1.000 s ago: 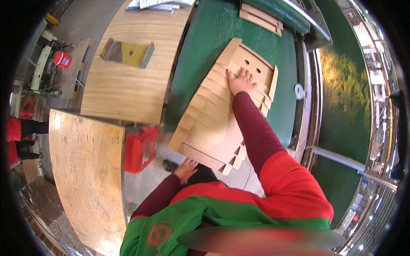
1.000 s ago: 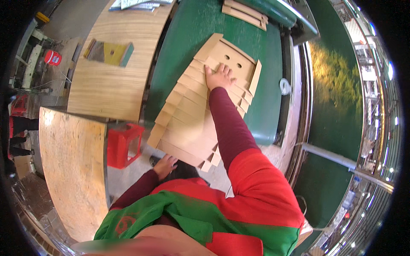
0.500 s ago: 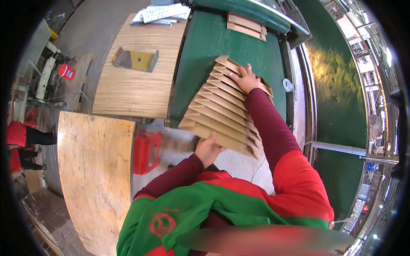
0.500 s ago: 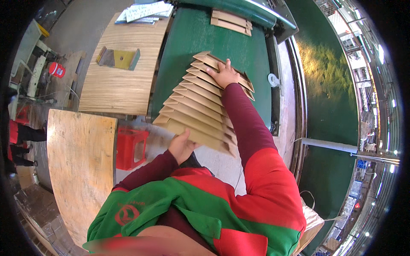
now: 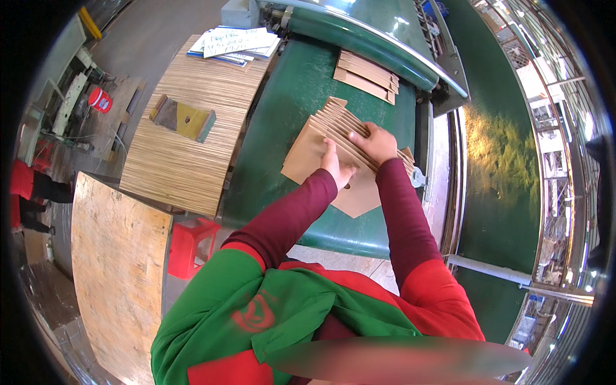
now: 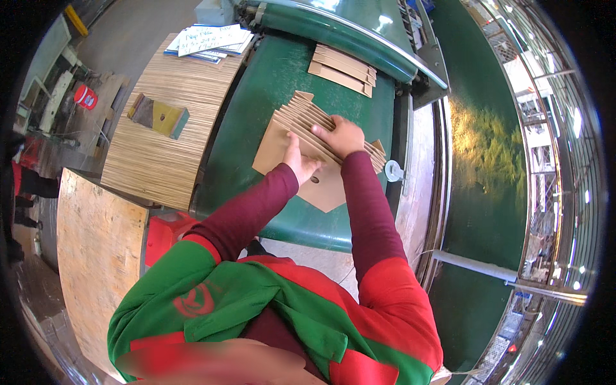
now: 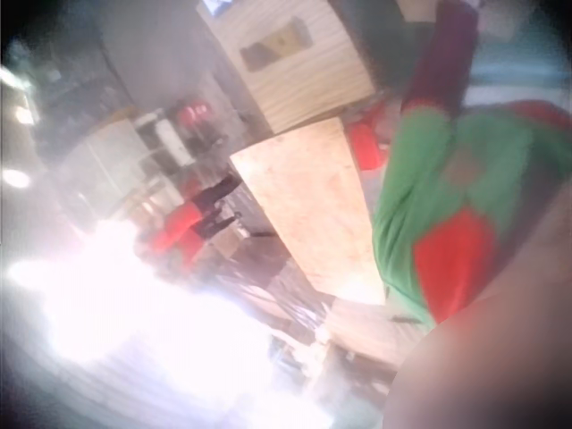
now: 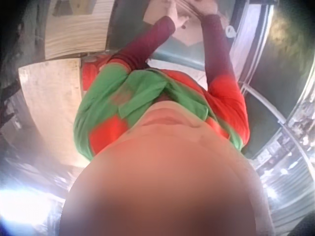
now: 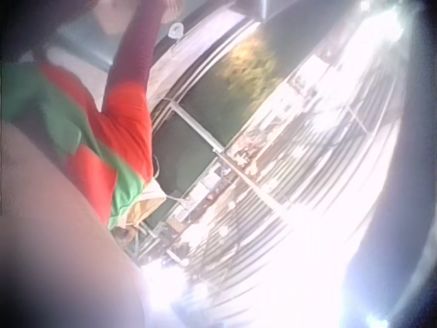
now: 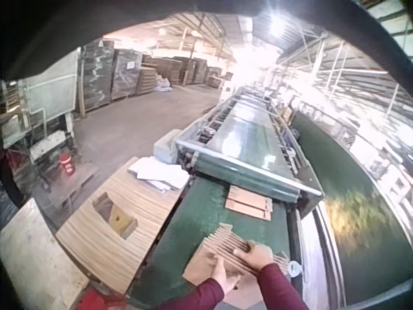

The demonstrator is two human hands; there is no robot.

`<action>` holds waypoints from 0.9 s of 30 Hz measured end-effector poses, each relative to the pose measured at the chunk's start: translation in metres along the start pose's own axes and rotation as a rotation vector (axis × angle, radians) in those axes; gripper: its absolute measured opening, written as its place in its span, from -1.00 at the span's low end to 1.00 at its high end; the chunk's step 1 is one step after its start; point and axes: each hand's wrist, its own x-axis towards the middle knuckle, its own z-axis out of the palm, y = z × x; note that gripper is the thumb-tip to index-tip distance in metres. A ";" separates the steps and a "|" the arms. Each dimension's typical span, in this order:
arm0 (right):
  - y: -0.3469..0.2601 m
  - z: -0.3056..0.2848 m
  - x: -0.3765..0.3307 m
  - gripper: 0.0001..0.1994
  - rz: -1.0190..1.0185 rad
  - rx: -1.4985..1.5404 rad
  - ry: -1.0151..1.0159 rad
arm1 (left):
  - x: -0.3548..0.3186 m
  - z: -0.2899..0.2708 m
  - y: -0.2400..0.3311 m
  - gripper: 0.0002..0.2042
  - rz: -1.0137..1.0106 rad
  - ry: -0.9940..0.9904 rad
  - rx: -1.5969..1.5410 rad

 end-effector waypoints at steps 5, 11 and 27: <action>-0.009 0.004 -0.013 0.07 -0.100 -0.210 0.020 | 0.011 -0.010 0.004 0.02 -0.097 -0.343 -0.010; -0.040 -0.006 -0.014 -0.29 0.111 -0.140 -0.119 | -0.010 -0.049 0.028 0.07 -0.237 -0.064 0.586; -0.047 0.020 -0.106 -0.63 0.111 0.303 -0.101 | -0.395 -0.424 0.207 -0.41 0.702 0.185 0.339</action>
